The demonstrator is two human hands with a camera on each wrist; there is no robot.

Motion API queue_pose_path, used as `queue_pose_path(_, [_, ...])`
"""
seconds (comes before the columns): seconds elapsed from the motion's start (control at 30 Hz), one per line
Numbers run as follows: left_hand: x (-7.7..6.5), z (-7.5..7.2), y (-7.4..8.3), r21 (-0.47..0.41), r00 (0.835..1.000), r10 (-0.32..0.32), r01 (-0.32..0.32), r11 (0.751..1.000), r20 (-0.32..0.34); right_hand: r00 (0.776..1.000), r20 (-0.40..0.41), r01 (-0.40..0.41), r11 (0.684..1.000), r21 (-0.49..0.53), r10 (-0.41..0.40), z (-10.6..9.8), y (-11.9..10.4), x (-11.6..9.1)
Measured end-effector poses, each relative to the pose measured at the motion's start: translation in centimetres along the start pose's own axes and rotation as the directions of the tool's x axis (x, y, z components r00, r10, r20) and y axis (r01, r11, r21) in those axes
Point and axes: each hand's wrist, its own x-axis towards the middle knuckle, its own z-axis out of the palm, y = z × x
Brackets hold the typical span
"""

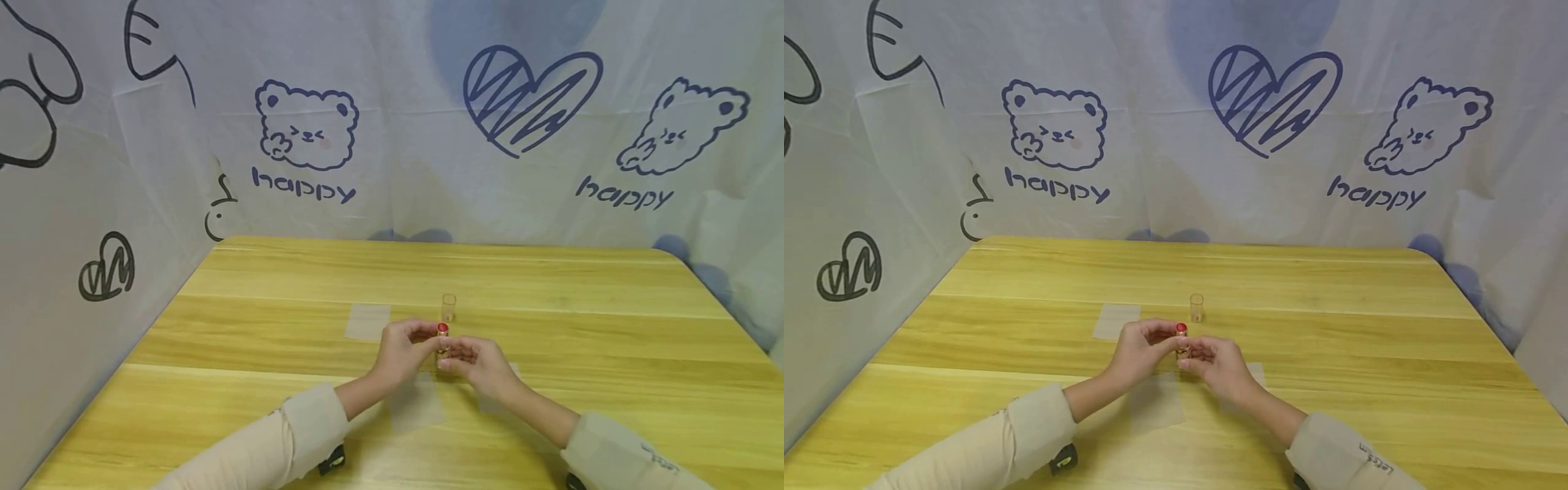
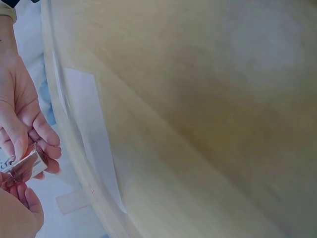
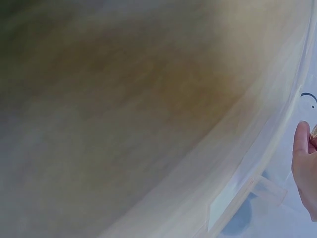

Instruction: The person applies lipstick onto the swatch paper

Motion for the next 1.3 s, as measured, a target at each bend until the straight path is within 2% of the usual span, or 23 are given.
queue_pose_path(0.2, [0.1,-0.2,0.0,-0.025,0.999,-0.01,0.011,1.0,0.036,0.999,0.029,-0.015,1.0,0.014,0.014,-0.2,-0.1,-0.1])
queue_pose_path(0.43, [0.1,-0.3,0.1,-0.035,0.998,-0.019,0.022,0.999,0.067,0.999,0.051,0.008,1.0,0.011,-0.008,-0.3,0.1,-0.1])
queue_pose_path(0.7, [0.2,-0.7,0.0,-0.017,0.992,-0.021,0.024,1.0,0.124,0.998,0.053,0.036,0.999,0.007,-0.037,-0.2,0.3,-0.2])
queue_pose_path(0.87, [0.3,-0.9,0.1,0.024,0.989,-0.027,0.024,0.999,0.145,0.998,0.057,0.032,0.999,0.007,-0.033,-0.3,0.1,-0.4])
queue_pose_path(0.97, [0.3,-1.1,0.3,0.065,0.988,0.002,-0.012,0.998,0.151,0.999,0.047,0.023,1.0,-0.004,-0.023,-0.4,0.0,-0.4])
queue_pose_path(1.13, [0.3,-1.5,0.5,0.137,0.987,0.088,-0.106,0.985,0.133,1.0,-0.002,0.01,1.0,0.006,-0.01,-0.6,-0.3,-0.3])
queue_pose_path(1.3, [0.5,-2.5,0.5,0.266,0.979,0.188,-0.204,0.942,0.084,0.999,-0.046,-0.003,0.999,0.053,0.006,-0.5,-0.7,-0.3])
